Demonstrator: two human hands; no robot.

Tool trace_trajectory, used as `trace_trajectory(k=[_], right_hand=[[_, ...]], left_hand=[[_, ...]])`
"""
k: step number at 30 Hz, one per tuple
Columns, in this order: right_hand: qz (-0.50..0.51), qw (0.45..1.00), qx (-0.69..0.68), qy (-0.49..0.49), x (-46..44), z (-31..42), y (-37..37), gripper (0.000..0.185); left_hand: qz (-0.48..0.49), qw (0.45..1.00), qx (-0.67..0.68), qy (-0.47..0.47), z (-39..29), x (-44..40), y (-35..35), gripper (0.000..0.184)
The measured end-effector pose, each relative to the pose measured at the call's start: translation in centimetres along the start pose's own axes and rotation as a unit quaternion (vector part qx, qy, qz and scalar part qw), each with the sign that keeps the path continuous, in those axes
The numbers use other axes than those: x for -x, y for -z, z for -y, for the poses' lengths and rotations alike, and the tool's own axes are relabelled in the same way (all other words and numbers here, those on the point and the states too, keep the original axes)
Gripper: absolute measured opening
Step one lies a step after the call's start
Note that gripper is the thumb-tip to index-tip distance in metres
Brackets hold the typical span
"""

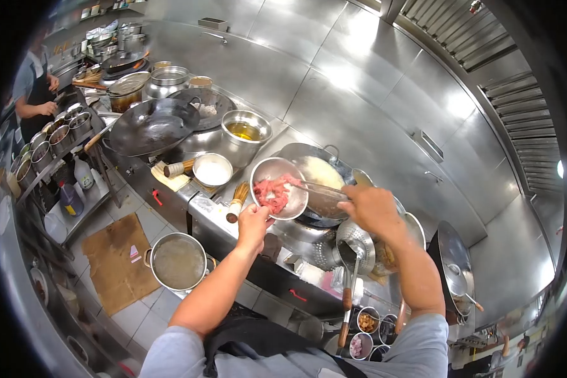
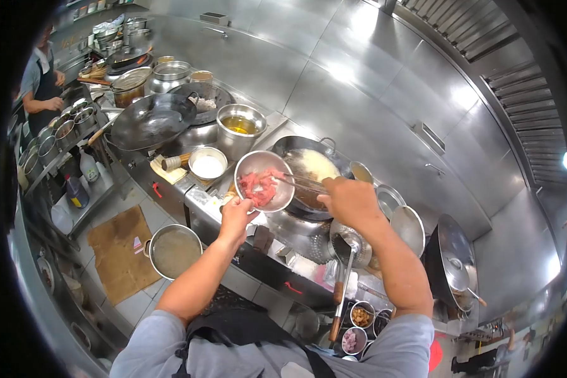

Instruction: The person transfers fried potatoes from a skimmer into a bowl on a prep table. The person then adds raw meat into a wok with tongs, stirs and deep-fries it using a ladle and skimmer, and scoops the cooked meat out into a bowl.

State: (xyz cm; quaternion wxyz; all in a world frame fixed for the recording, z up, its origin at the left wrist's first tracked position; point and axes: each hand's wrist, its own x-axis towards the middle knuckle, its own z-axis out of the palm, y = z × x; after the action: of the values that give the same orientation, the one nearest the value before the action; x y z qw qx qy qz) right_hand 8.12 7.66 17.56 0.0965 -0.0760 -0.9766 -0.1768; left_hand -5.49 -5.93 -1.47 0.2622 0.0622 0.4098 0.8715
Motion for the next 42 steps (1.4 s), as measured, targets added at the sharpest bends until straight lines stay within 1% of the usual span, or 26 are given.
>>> trace_trajectory(k=[1, 2, 5, 6, 8, 9, 11, 12, 14, 15, 17, 18, 20, 21, 23, 24, 26, 27, 28, 29, 30, 32, 34, 36, 40, 42], right_hand=[[-0.021, 1.000, -0.005, -0.007, 0.2, -1.1, 0.5, 0.027], [-0.022, 1.000, -0.003, -0.012, 0.3, -2.0, 1.0, 0.027], [0.025, 0.988, -0.054, -0.143, 0.5, -4.9, 1.9, 0.033], [0.026, 0.987, -0.055, -0.146, 0.5, -6.1, 1.6, 0.033], [0.082, 0.977, -0.061, -0.186, 0.6, -8.7, 0.0, 0.033], [0.082, 0.977, -0.065, -0.186, 0.7, -10.0, -1.9, 0.033], [0.195, 0.968, 0.012, -0.160, 0.8, -12.2, -7.4, 0.036], [0.195, 0.968, 0.010, -0.155, 0.9, -12.9, -10.5, 0.036], [0.249, 0.946, 0.028, -0.206, 1.7, -13.6, -15.4, 0.039], [0.247, 0.947, 0.028, -0.203, 1.7, -13.5, -15.4, 0.039], [0.125, 0.944, -0.002, -0.306, 1.3, -13.5, -15.4, 0.043], [0.128, 0.944, -0.003, -0.303, 1.1, -13.2, -14.5, 0.043], [0.067, 0.957, -0.012, -0.283, 0.4, -11.8, -10.2, 0.040], [0.064, 0.959, -0.010, -0.275, 0.3, -10.8, -8.0, 0.040], [0.017, 0.986, -0.094, -0.136, 0.4, -8.2, -3.8, 0.037], [0.015, 0.987, -0.094, -0.132, 0.2, -6.8, -2.0, 0.037], [0.046, 0.991, -0.125, 0.017, 0.1, -3.8, 0.2, 0.033], [0.046, 0.991, -0.123, 0.011, -0.3, -2.8, -0.1, 0.033], [0.046, 0.995, -0.077, 0.040, -0.8, -1.9, -0.7, 0.033], [0.047, 0.996, -0.032, 0.069, -1.1, -1.1, -1.1, 0.034], [0.049, 0.996, -0.031, 0.066, -1.3, -0.2, -1.1, 0.034], [0.105, 0.991, 0.009, 0.086, -1.8, 1.1, -1.0, 0.033], [0.102, 0.990, 0.018, 0.092, -1.7, 0.9, -0.3, 0.030], [0.059, 0.997, -0.010, 0.054, -1.1, 0.2, 1.0, 0.026], [0.008, 0.999, -0.036, 0.009, -0.5, -3.6, 2.6, 0.029], [-0.005, 0.996, -0.044, -0.073, -0.4, -6.0, 2.2, 0.028]], left_hand=[[0.002, 1.000, 0.009, 0.027, 0.3, -0.2, 0.1, 0.002], [0.007, 1.000, 0.008, 0.028, 0.8, -0.3, 0.1, 0.002], [0.004, 0.997, -0.006, 0.079, 2.5, -0.4, 0.4, 0.012], [0.006, 0.997, -0.009, 0.081, 3.2, -0.4, 0.6, 0.012], [0.008, 0.994, -0.031, 0.100, 4.4, -0.3, 1.0, 0.011], [-0.003, 0.995, -0.031, 0.096, 3.6, 0.6, 0.2, 0.005], [0.000, 0.994, -0.037, 0.099, 3.3, 1.4, 0.1, 0.005], [0.004, 0.994, -0.039, 0.102, 3.2, 1.7, 0.2, 0.004], [0.003, 0.994, -0.040, 0.100, 2.9, 2.1, 0.4, 0.003], [0.007, 0.995, -0.041, 0.095, 2.6, 2.0, 0.4, 0.003], [-0.001, 0.996, -0.040, 0.081, 2.1, 1.8, 0.8, 0.005], [-0.006, 0.996, -0.043, 0.074, 2.0, 2.0, 1.3, 0.007], [0.000, 0.996, -0.051, 0.067, 1.8, 1.5, 2.0, 0.008], [0.007, 0.997, -0.056, 0.057, 1.6, 1.0, 2.3, 0.010], [0.010, 0.997, -0.059, 0.041, 1.6, 0.1, 2.8, 0.009], [0.021, 0.997, -0.068, 0.033, 1.4, -0.2, 2.9, 0.010], [0.041, 0.996, -0.070, 0.023, 0.7, -0.4, 3.2, 0.011], [0.072, 0.992, -0.103, 0.023, 0.3, -0.5, 3.4, 0.008], [0.103, 0.985, -0.136, 0.023, -0.2, -0.4, 3.3, 0.006], [0.119, 0.984, -0.131, 0.027, -0.4, -0.3, 3.0, 0.006], [0.122, 0.983, -0.130, 0.029, -0.9, 0.1, 2.5, 0.006], [0.099, 0.989, -0.106, 0.041, -2.0, 0.7, 1.7, 0.006], [0.075, 0.991, -0.088, 0.060, -1.3, -0.2, 2.4, 0.005], [0.053, 0.993, -0.070, 0.084, -0.3, -0.8, 3.1, 0.009], [0.050, 0.991, -0.054, 0.109, 1.2, -0.7, 3.2, 0.008], [0.047, 0.990, -0.052, 0.120, 1.9, -0.1, 3.1, 0.007]])
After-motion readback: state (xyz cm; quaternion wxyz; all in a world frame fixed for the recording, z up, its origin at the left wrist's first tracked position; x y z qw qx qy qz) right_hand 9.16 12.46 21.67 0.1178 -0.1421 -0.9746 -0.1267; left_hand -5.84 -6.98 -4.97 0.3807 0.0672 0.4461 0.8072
